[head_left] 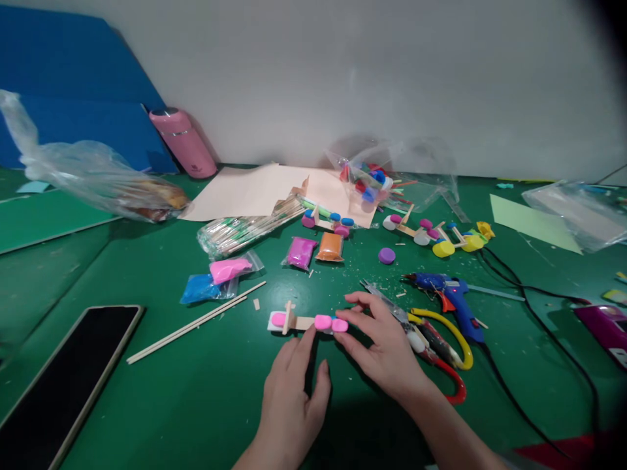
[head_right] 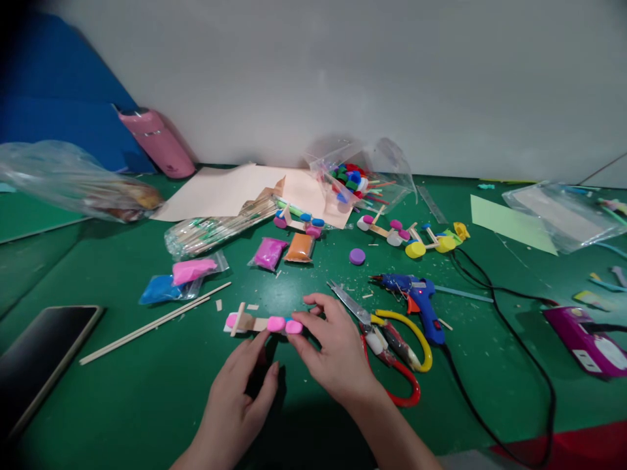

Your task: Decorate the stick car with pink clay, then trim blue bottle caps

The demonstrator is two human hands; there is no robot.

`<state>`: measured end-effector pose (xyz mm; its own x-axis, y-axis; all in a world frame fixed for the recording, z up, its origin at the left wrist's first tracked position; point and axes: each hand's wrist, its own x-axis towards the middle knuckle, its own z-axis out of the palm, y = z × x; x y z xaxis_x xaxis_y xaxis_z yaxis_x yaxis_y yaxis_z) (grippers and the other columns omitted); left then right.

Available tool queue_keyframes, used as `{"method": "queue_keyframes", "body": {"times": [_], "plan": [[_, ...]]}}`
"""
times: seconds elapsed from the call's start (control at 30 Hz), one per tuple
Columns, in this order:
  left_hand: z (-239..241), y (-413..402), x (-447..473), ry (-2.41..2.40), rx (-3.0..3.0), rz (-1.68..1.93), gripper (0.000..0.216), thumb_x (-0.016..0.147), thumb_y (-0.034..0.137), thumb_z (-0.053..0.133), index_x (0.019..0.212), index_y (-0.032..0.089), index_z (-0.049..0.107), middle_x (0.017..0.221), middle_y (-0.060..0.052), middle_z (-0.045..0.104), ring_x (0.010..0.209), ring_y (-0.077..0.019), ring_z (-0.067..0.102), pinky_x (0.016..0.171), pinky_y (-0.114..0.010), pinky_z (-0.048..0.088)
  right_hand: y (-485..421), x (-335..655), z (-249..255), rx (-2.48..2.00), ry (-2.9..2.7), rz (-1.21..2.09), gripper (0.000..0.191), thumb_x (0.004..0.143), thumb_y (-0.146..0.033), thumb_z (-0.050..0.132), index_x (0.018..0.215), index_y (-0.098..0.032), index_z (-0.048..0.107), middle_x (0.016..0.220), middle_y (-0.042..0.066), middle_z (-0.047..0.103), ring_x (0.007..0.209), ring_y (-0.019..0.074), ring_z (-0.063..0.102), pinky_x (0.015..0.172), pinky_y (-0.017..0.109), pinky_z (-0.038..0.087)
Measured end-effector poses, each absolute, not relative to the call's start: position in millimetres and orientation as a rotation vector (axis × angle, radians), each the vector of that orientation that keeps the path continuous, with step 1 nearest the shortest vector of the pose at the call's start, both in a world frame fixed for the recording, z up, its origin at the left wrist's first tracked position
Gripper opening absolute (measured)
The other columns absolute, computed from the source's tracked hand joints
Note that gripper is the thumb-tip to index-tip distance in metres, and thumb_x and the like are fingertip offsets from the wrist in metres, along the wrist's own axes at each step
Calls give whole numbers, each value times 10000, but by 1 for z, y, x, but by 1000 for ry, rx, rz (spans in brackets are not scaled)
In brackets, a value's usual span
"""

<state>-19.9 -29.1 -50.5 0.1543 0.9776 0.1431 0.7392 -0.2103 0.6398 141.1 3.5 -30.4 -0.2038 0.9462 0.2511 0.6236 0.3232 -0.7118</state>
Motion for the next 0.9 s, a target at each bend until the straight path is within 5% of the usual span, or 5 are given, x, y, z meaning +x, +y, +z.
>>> {"method": "queue_keyframes", "body": {"times": [0.77,0.9], "plan": [[-61,-29,-19,1738,2280,702,419,747,216,493,1149,110,444,943,-128,585,860,-235,551,716,-376,493,2,144,-32,-1423,-1964,628,360,733,-239,593,1089,-204,556,1142,85,461,1030,213,460,884,347,401],[-61,-30,-20,1726,2294,700,431,744,217,500,1156,110,434,923,-124,585,837,-231,552,694,-374,499,0,143,-33,-1367,-1866,658,253,751,-225,572,1002,-230,605,1106,66,480,934,187,509,815,326,442]]}}
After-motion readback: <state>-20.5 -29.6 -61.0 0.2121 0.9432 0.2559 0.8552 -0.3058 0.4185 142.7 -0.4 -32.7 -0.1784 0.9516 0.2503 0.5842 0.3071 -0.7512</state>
